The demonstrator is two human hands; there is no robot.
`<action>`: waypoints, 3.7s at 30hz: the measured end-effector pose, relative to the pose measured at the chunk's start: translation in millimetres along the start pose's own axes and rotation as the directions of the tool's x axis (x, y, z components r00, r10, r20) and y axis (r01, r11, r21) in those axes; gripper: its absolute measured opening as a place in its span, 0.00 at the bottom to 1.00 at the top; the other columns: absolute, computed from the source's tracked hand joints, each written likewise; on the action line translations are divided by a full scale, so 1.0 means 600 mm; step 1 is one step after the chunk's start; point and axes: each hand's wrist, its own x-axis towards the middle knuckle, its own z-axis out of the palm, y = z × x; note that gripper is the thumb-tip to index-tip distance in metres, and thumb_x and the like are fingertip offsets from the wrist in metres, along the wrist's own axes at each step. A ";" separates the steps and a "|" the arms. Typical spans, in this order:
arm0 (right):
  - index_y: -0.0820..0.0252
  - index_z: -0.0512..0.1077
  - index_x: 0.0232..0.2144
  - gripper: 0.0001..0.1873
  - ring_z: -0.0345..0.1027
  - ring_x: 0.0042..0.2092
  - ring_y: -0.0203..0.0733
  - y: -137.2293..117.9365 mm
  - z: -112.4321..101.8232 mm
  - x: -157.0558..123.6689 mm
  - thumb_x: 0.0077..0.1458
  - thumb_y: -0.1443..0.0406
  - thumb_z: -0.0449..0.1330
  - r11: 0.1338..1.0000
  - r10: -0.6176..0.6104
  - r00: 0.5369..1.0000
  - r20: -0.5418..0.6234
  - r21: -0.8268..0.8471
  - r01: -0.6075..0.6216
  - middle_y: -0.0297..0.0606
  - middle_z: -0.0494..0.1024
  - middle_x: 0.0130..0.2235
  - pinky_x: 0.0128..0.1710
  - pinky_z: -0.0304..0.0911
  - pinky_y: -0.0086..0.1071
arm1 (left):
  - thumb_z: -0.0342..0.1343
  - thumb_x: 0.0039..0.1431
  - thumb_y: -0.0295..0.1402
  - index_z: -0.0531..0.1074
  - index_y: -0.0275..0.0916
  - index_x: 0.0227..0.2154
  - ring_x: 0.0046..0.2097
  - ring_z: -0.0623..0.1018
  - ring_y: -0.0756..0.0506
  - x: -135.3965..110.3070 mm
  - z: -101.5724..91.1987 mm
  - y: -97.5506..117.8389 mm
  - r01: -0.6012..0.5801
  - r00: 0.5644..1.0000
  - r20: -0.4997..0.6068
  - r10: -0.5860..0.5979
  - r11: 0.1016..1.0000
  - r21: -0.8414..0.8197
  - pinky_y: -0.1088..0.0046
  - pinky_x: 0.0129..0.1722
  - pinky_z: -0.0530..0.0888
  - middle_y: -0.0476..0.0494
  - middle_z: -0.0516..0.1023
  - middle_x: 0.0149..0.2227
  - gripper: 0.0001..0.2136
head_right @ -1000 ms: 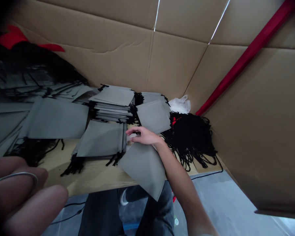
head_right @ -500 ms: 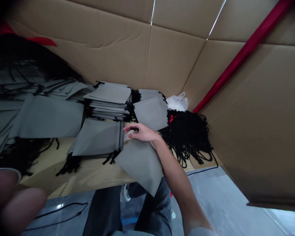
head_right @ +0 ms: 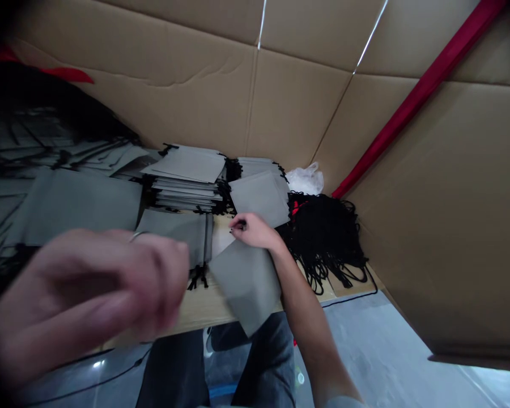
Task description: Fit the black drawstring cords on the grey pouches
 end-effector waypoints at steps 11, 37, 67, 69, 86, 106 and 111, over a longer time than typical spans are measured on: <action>0.62 0.83 0.40 0.23 0.81 0.53 0.65 0.094 -0.031 0.020 0.60 0.47 0.68 0.761 0.453 0.802 -0.390 -0.300 -0.576 0.63 0.84 0.43 0.52 0.73 0.50 | 0.49 0.75 0.36 0.77 0.39 0.39 0.47 0.82 0.38 0.028 0.050 -0.235 0.316 0.947 -0.270 -0.174 0.647 0.694 0.61 0.38 0.73 0.39 0.83 0.44 0.12; 0.57 0.86 0.48 0.14 0.79 0.49 0.52 0.055 -0.040 0.006 0.71 0.63 0.59 0.870 -0.136 0.909 -0.394 -0.486 -0.081 0.48 0.86 0.49 0.53 0.70 0.40 | 0.54 0.73 0.31 0.78 0.38 0.44 0.44 0.81 0.42 -0.015 0.055 -0.307 0.172 0.890 -0.431 0.148 0.767 0.619 0.64 0.48 0.78 0.41 0.82 0.40 0.08; 0.59 0.83 0.40 0.16 0.77 0.43 0.44 -0.008 -0.029 -0.028 0.59 0.53 0.73 0.941 -0.272 0.943 0.191 0.258 0.219 0.39 0.85 0.40 0.47 0.71 0.37 | 0.78 0.50 0.42 0.83 0.40 0.38 0.33 0.82 0.47 -0.030 -0.087 -0.280 0.577 0.817 0.223 -0.532 0.763 -0.292 0.77 0.31 0.77 0.46 0.85 0.35 0.16; 0.59 0.84 0.40 0.15 0.78 0.42 0.44 -0.016 -0.014 -0.029 0.60 0.53 0.73 0.924 -0.325 0.914 0.241 0.287 0.253 0.40 0.86 0.40 0.46 0.72 0.36 | 0.75 0.52 0.53 0.86 0.39 0.37 0.33 0.83 0.43 -0.031 -0.082 -0.284 0.590 0.787 0.428 -0.445 0.746 -0.310 0.74 0.29 0.77 0.40 0.85 0.34 0.21; 0.60 0.80 0.36 0.14 0.77 0.41 0.41 -0.045 0.030 -0.033 0.60 0.56 0.74 0.872 -0.369 0.919 0.143 0.396 0.288 0.38 0.83 0.37 0.46 0.73 0.35 | 0.72 0.60 0.40 0.77 0.38 0.38 0.35 0.79 0.48 -0.014 -0.005 -0.279 0.490 0.857 0.368 -0.362 0.793 -0.361 0.76 0.34 0.74 0.46 0.81 0.35 0.13; 0.57 0.82 0.41 0.09 0.78 0.44 0.42 -0.040 0.049 -0.028 0.62 0.59 0.71 0.881 -0.318 0.941 -0.111 0.333 0.337 0.37 0.85 0.41 0.47 0.71 0.35 | 0.74 0.58 0.42 0.83 0.35 0.44 0.41 0.83 0.44 -0.008 0.045 -0.275 0.304 0.891 -0.215 -0.401 0.876 -0.376 0.69 0.43 0.78 0.40 0.86 0.40 0.17; 0.57 0.80 0.44 0.10 0.79 0.45 0.42 -0.042 0.053 -0.029 0.61 0.61 0.71 0.870 -0.315 0.940 -0.132 0.355 0.342 0.39 0.85 0.44 0.49 0.73 0.36 | 0.73 0.59 0.43 0.81 0.35 0.43 0.39 0.84 0.45 -0.006 0.048 -0.275 0.307 0.867 -0.233 -0.440 0.842 -0.444 0.70 0.41 0.79 0.41 0.86 0.37 0.18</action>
